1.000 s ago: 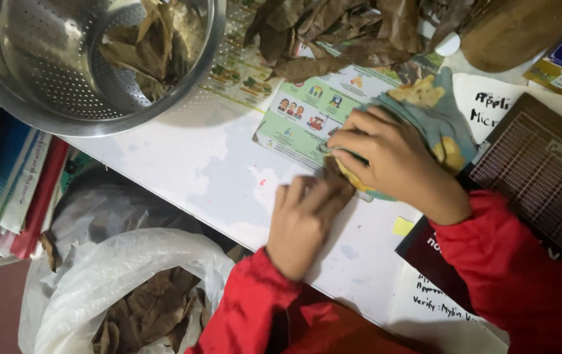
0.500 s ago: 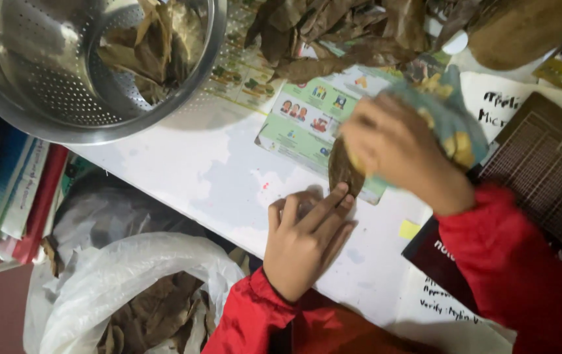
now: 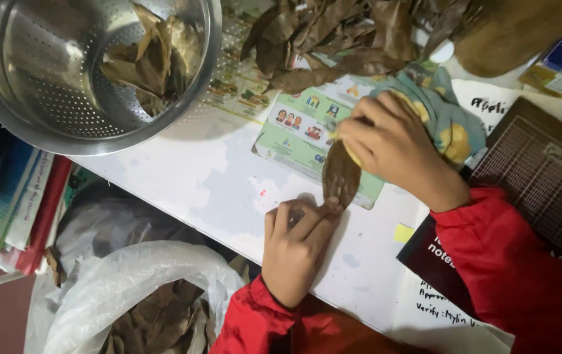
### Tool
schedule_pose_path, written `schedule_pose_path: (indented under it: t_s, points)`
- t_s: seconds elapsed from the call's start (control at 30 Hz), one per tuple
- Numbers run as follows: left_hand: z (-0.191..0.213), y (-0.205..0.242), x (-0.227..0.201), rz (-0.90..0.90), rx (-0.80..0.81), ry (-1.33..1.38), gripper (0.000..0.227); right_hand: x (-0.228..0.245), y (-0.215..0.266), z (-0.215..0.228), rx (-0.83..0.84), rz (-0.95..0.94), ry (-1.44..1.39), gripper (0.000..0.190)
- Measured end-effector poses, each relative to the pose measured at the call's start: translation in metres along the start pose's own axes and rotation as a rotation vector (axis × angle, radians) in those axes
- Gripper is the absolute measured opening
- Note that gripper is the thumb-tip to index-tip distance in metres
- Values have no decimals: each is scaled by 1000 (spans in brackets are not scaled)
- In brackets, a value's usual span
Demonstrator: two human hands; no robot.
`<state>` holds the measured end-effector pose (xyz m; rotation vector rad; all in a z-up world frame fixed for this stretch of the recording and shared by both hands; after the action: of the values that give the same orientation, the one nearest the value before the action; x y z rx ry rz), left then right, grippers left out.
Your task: Cleaning dried leaves by wiping them individually with a cloth
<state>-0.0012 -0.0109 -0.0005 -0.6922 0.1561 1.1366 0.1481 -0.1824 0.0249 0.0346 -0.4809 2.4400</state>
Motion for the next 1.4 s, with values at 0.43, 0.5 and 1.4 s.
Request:
schedule_pose_path:
  t_s: [0.43, 0.5, 1.4]
  points:
    - [13, 22, 1, 12, -30, 27, 29, -9, 9, -9, -125, -99, -28, 7]
    - [32, 21, 3, 306, -72, 196, 22, -10, 10, -10, -126, -95, -35, 7]
    - [-113, -272, 88, -57, -12, -155, 50, -20, 11, -20, -207, -106, -43, 21]
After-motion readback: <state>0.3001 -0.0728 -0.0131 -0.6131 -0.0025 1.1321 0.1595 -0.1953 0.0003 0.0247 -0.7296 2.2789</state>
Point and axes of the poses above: each hand's wrist, its own y-axis away from the middle knuckle, its own z-axis out of the back of the hand, x = y × z, the point moved 1 cm from there along -y, towards the middle knuckle, and after that the axes turned 2 degrees about x, right-handed, at the moved point
